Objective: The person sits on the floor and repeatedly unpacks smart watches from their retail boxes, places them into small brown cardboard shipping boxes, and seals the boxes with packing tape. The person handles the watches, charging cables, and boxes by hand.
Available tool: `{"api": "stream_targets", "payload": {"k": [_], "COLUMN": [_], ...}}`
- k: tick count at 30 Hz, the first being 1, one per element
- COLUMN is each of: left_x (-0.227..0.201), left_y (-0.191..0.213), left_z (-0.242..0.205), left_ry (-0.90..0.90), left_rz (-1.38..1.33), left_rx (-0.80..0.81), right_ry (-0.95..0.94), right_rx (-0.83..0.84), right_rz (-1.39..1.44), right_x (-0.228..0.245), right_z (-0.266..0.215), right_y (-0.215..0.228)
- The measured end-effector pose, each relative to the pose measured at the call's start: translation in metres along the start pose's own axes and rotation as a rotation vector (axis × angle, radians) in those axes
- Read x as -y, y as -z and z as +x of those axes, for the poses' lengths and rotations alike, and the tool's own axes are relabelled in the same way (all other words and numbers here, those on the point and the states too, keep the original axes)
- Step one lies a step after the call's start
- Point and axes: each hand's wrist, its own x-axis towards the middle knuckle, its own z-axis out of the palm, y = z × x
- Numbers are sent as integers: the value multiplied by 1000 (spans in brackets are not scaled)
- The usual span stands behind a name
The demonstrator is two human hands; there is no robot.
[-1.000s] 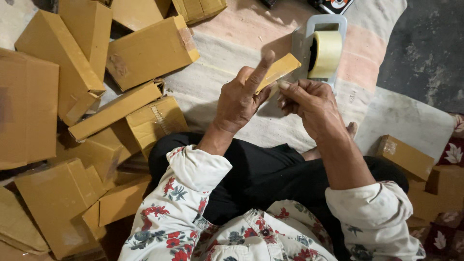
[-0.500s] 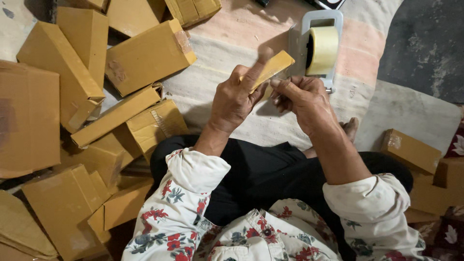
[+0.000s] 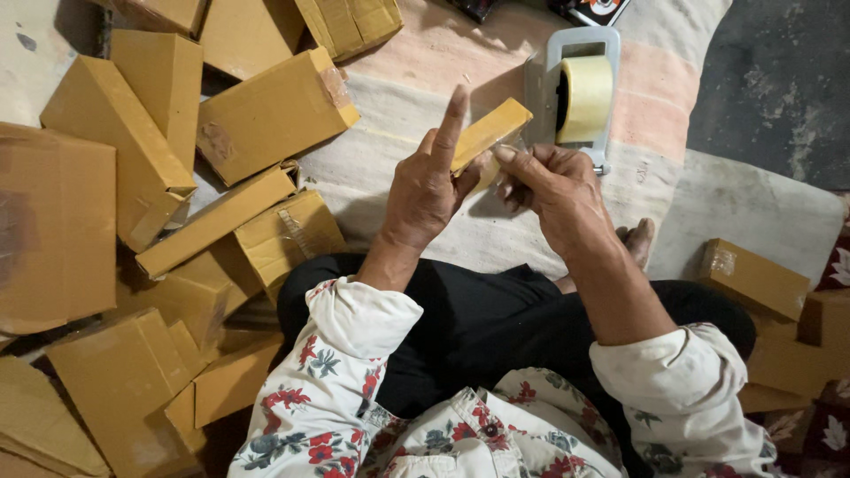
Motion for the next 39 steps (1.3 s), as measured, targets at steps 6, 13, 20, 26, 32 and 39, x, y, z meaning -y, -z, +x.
{"api": "stream_targets", "payload": {"k": [6,13,20,26,32,39], "left_x": [2,-1,-16,-14,-16,-20], "left_y": [2,2,13,19,31,52], "left_z": [-5,-2,0,6,4,7], "left_ry": [40,-31,-139,-72,-16,-37], "left_rz": [-126,13,47,71,67,30], "left_rx": [-48,-24,-58,100,179,255], "right_ry": [10,-31,-19,-39,-16,34], "right_rx": [-11,-55,-54,-24,135,250], "right_rz": [55,-8,1,-5,-35,-91], "right_x": [2,0,-6,-19,-34,-42], "right_z": [0,13,15,19,27,39], "right_y": [-5,-9,-5,0,4,14]}}
